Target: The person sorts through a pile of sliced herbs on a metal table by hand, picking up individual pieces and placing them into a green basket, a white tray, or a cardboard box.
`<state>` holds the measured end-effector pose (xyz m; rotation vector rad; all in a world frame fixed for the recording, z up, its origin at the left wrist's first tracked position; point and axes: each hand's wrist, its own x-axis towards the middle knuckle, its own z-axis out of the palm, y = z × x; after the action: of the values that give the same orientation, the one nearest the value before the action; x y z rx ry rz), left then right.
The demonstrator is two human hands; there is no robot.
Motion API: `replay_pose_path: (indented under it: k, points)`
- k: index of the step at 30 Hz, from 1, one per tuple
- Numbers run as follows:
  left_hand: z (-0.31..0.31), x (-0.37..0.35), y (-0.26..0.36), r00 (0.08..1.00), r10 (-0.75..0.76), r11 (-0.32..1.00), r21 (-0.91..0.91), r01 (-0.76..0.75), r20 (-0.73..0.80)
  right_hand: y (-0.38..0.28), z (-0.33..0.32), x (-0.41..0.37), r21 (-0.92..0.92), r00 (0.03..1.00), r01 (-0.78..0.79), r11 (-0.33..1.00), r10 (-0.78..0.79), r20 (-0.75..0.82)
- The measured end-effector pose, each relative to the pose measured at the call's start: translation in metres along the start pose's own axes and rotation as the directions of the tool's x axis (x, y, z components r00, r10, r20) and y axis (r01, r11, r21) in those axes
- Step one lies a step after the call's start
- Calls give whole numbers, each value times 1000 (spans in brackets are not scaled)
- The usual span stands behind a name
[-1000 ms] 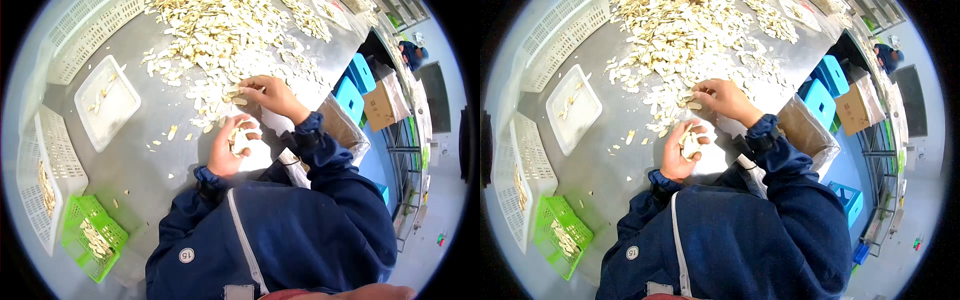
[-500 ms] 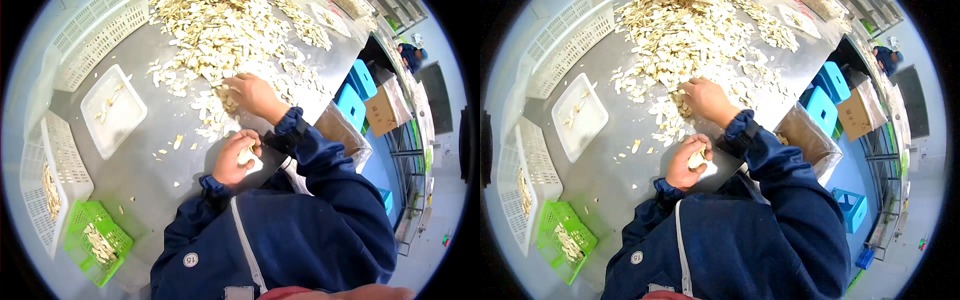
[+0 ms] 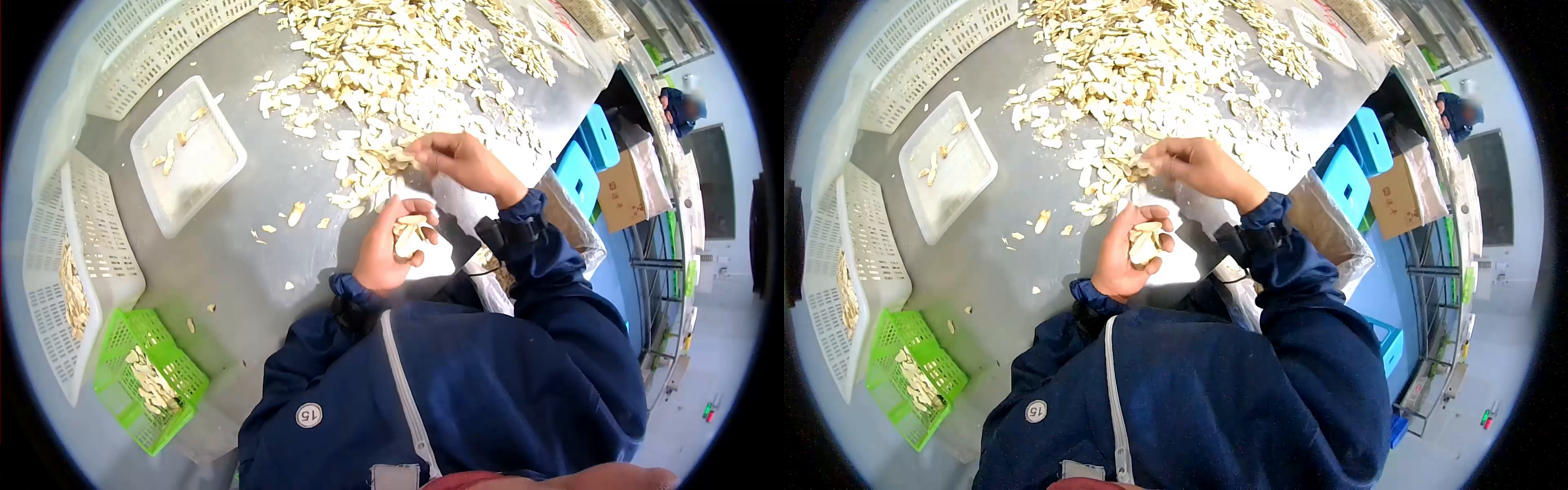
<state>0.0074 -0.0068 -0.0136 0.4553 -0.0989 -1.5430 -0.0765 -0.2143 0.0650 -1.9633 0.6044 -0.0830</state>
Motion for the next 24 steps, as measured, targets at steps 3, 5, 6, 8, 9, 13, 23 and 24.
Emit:
replay_pose_path:
  k: [3, 5, 6, 8, 9, 13, 23, 24]
  points:
    - [18, -4, 8, 1000, -4, 999, -54, 3, -21, -23, 5, -12, -32, 990, 104, 994, -100, 100]
    - [10, -2, 0, 998, 55, 986, 162, -50, -26, -24, 18, -2, -301, 942, 283, 911, -322, -90]
    - [9, -4, 1, 999, 40, 984, 173, -37, -12, -18, 24, 4, -422, 901, 373, 826, -432, -50]
    - [5, -6, 5, 996, 17, 967, 251, -38, 89, -5, 36, 14, -620, 785, 521, 586, -614, 79]
    - [1, -6, 8, 985, 2, 949, 311, -57, 173, 0, 41, 14, -581, 764, 586, 564, -623, 166]
    - [1, -6, 14, 956, -135, 953, 297, 54, 261, 12, 22, -9, -459, 823, 522, 719, -565, 51]
    - [14, -10, 7, 982, -39, 858, 509, -62, 185, 28, 10, -17, -689, 821, 161, 707, -484, -304]
    - [14, -10, 7, 982, -52, 865, 499, -47, 181, 29, 12, -12, -693, 831, 159, 703, -474, -290]
